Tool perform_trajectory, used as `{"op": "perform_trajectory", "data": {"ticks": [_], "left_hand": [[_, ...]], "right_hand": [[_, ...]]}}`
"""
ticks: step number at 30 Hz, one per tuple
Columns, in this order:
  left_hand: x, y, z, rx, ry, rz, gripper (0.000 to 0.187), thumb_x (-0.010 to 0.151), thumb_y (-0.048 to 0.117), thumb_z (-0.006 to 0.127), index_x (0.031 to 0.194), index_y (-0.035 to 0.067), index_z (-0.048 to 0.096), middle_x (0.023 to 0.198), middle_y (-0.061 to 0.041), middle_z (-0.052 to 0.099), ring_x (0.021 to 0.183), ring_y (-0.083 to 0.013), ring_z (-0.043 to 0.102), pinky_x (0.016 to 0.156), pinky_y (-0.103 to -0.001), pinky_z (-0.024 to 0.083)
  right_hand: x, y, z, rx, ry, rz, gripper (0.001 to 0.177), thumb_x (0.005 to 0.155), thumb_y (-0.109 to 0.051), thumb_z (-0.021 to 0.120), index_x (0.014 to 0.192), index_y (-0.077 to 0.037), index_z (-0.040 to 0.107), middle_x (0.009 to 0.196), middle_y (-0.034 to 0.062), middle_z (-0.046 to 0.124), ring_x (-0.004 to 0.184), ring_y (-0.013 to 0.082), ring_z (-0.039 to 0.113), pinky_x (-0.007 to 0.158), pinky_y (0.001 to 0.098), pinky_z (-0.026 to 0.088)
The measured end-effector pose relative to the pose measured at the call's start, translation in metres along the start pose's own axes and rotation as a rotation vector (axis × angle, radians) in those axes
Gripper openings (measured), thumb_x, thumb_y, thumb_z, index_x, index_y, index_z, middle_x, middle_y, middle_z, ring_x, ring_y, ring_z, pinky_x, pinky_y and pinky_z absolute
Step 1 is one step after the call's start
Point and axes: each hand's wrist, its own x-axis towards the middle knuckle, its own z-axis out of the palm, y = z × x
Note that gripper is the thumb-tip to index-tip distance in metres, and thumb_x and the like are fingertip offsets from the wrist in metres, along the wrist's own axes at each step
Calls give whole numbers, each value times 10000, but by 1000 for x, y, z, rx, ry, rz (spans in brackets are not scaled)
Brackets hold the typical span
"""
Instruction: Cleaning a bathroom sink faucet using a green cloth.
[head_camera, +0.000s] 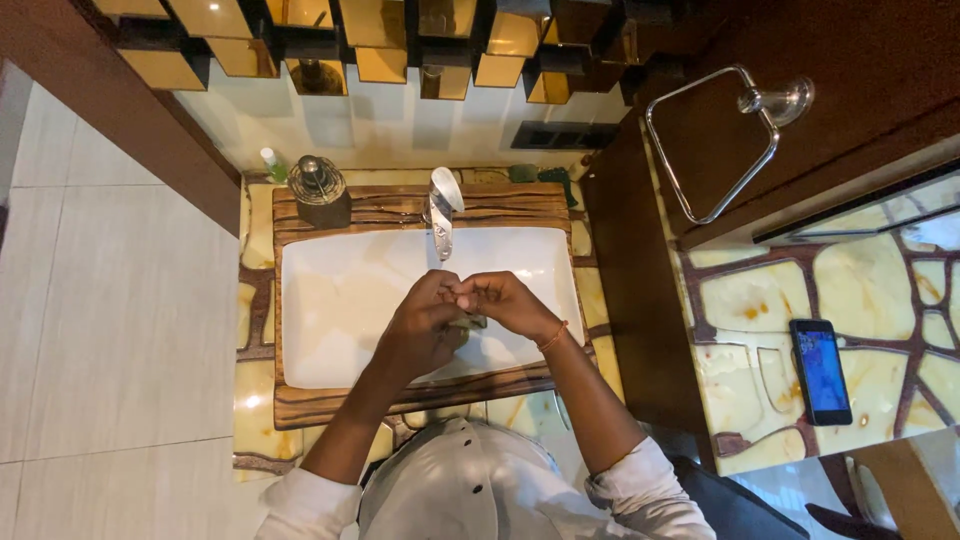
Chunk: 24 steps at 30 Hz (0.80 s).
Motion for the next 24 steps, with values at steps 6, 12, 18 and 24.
{"op": "perform_trajectory", "data": {"ticks": [6, 12, 18, 24], "left_hand": [[-3, 2, 1, 100, 9, 35, 308, 657, -39, 776, 955, 28, 733, 1208, -161, 622, 1066, -339, 635, 899, -413, 538], [-8, 0, -9, 266, 7, 82, 280, 680, 13, 795, 938, 65, 699, 1059, -91, 666, 1036, -317, 636, 942, -433, 508], [-2, 32, -28, 333, -105, 75, 250, 700, 58, 793, 934, 47, 707, 1026, -101, 672, 1025, -311, 635, 913, -431, 482], [5, 51, -39, 324, -292, -103, 127, 738, 38, 746, 860, 52, 713, 899, -102, 716, 951, -302, 664, 893, -430, 497]], "right_hand": [[-9, 16, -21, -21, -8, -5, 81, 961, -50, 751, 1016, 8, 742, 971, 24, 741, 906, 83, 656, 856, 268, 550], [-6, 24, -25, -29, 268, -66, 144, 1027, -151, 627, 1016, -26, 699, 963, -38, 712, 929, 46, 622, 894, 221, 516], [-7, 15, -23, -104, 407, -196, 181, 1088, -173, 632, 1010, -14, 670, 876, -52, 612, 833, 37, 525, 769, 210, 459], [-15, -34, 5, 19, 293, -259, 168, 922, -88, 760, 1011, -23, 633, 932, -27, 667, 857, 39, 598, 745, 219, 516]]}}
